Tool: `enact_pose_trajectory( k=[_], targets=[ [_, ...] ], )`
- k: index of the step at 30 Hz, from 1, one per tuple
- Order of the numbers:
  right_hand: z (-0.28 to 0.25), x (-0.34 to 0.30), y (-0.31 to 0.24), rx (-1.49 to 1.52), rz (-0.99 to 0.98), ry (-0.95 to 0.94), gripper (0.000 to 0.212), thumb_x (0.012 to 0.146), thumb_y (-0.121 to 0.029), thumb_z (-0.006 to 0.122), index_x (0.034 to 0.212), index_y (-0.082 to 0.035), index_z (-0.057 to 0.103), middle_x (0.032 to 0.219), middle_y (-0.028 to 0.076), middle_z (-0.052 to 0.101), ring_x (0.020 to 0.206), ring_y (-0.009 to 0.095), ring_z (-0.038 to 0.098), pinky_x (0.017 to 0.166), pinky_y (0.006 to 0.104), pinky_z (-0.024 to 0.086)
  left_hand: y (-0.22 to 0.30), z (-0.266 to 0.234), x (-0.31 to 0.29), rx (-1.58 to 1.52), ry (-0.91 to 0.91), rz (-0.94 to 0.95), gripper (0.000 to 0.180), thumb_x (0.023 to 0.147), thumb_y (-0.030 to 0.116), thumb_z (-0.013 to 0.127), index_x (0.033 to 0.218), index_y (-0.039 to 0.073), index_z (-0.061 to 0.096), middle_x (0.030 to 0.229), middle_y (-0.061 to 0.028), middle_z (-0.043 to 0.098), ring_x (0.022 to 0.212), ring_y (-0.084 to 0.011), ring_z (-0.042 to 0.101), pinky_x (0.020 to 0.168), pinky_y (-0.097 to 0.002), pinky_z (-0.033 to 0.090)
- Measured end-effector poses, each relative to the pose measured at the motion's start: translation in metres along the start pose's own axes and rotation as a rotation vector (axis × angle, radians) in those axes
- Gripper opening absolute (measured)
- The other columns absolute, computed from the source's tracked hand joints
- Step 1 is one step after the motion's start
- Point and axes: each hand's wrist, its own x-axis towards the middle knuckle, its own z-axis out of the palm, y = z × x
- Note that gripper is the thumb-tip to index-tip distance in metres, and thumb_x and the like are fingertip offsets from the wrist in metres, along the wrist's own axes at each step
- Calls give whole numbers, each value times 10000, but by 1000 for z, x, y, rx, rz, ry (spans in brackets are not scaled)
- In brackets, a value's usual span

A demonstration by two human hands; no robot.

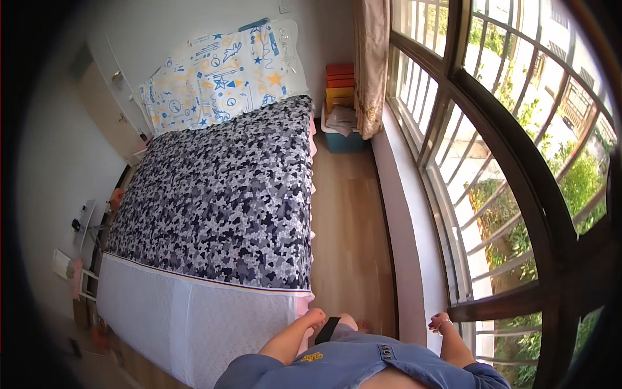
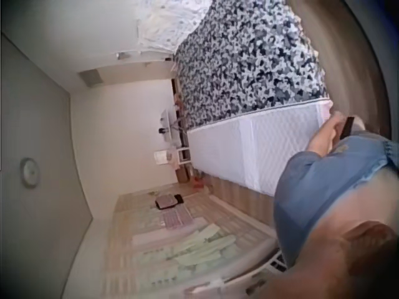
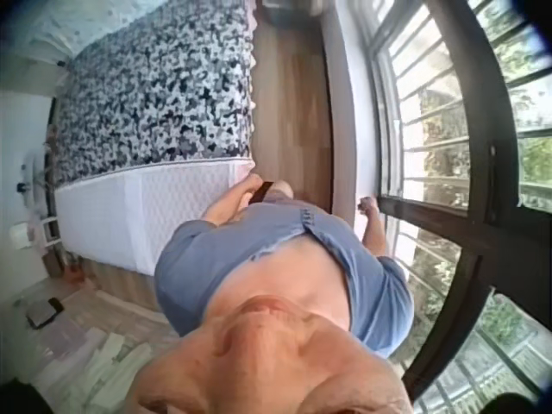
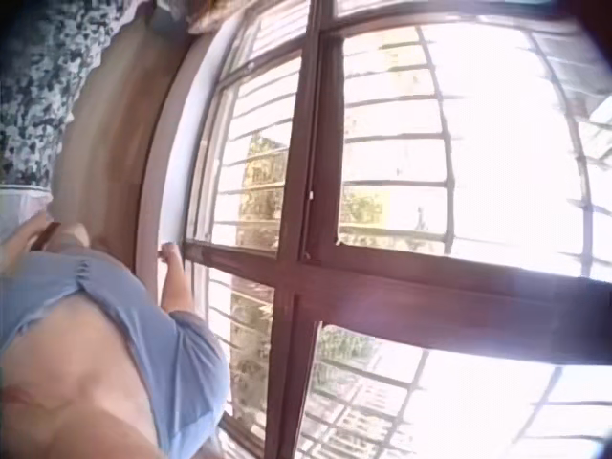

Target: The person smooths and tucks the bedsheet around the bed, moves two bolster pillows from a chair onto the bed, and folds a blanket on the bed before setting it down.

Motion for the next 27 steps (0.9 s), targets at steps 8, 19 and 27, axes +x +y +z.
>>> enact_pose_trajectory(
  k=[8,19,27],
  targets=[
    [69,78,-319,-74,-331,-246,134,782,-130,469,859,-28,505,614,104,548,441,156,499,353,262,370,-31,-73,66,-218,49,-437,265,791,141,395,1012,48,507,933,-135,579,748,-277,580,584,-385,469],
    [51,162,-499,-254,-115,-313,129,792,-110,444,885,-32,487,706,107,589,510,181,559,400,293,433,236,-325,225,-478,352,10,167,759,175,464,778,41,562,673,-60,575,484,-136,518,361,-265,384],
    [18,280,-639,-494,-118,-328,166,816,-115,372,902,-54,501,704,94,595,513,177,566,424,316,456,298,-413,351,-318,290,-68,178,769,195,454,825,67,564,732,-61,600,561,-165,569,447,-278,450]
  ],
)
